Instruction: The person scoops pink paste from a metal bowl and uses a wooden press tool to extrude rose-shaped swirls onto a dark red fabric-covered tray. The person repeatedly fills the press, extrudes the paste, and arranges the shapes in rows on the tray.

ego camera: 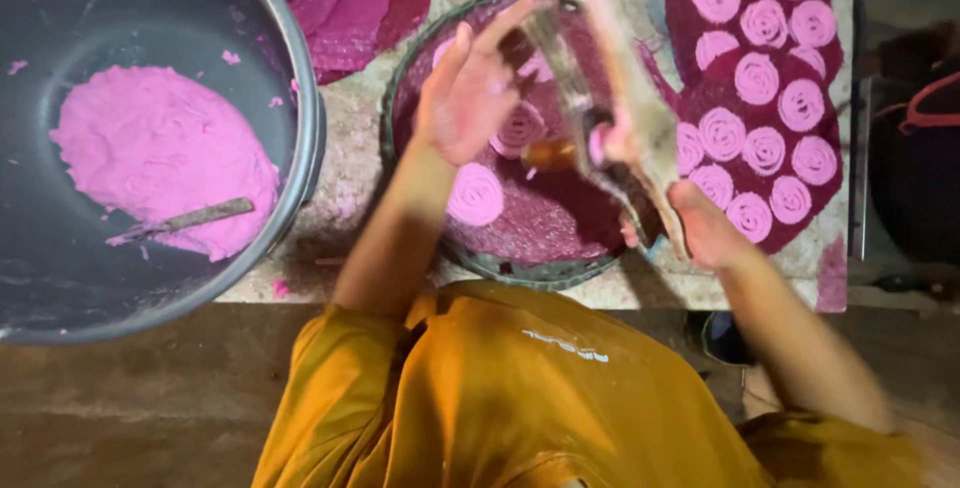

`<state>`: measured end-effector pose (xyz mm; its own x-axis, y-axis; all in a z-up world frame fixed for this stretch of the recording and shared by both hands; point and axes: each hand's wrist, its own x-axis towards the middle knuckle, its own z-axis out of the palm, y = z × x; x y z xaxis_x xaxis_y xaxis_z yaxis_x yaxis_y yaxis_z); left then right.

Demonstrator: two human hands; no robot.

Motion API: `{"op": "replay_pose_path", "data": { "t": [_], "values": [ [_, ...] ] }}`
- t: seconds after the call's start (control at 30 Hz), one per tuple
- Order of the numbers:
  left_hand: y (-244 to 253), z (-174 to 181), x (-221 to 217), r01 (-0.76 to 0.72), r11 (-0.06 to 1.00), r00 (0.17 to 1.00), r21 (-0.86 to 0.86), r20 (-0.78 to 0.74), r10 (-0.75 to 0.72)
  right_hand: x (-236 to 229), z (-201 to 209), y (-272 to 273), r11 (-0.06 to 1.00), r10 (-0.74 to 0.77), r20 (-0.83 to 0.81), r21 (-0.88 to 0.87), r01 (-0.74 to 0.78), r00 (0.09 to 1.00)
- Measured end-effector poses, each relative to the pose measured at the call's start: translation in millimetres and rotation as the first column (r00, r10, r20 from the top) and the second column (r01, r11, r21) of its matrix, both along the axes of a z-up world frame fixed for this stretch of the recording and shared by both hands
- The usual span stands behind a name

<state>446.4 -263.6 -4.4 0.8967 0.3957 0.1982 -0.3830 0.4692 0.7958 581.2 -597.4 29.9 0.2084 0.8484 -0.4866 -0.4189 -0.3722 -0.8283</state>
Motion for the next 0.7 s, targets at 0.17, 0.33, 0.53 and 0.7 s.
{"op": "replay_pose_path", "data": {
  "t": [0.17, 0.33, 0.53, 0.7],
  "values": [
    [-48, 29, -2, 0.401, 0.78, 0.856, -0.48, 0.5, -0.132, 7, 39, 6, 0.887, 0.21, -0.152, -0.386, -0.253, 0.966],
    [-58, 5, -6, 0.278, 0.619, 0.927, -0.734, 0.374, 0.028, -8, 47, 21, 0.78, 0.455, 0.309, -0.59, -0.207, 0.835],
    [-63, -26, -19, 0.247, 0.671, 0.912, -0.699, 0.403, 0.083, -47, 55, 35, 0.819, 0.462, 0.527, -0.562, -0.115, 0.714],
    [-67, -15, -11, 0.218, 0.624, 0.931, -0.751, 0.352, 0.098, -41, 79, 44, 0.781, 0.507, 0.549, -0.619, -0.084, 0.665]
  ]
}}
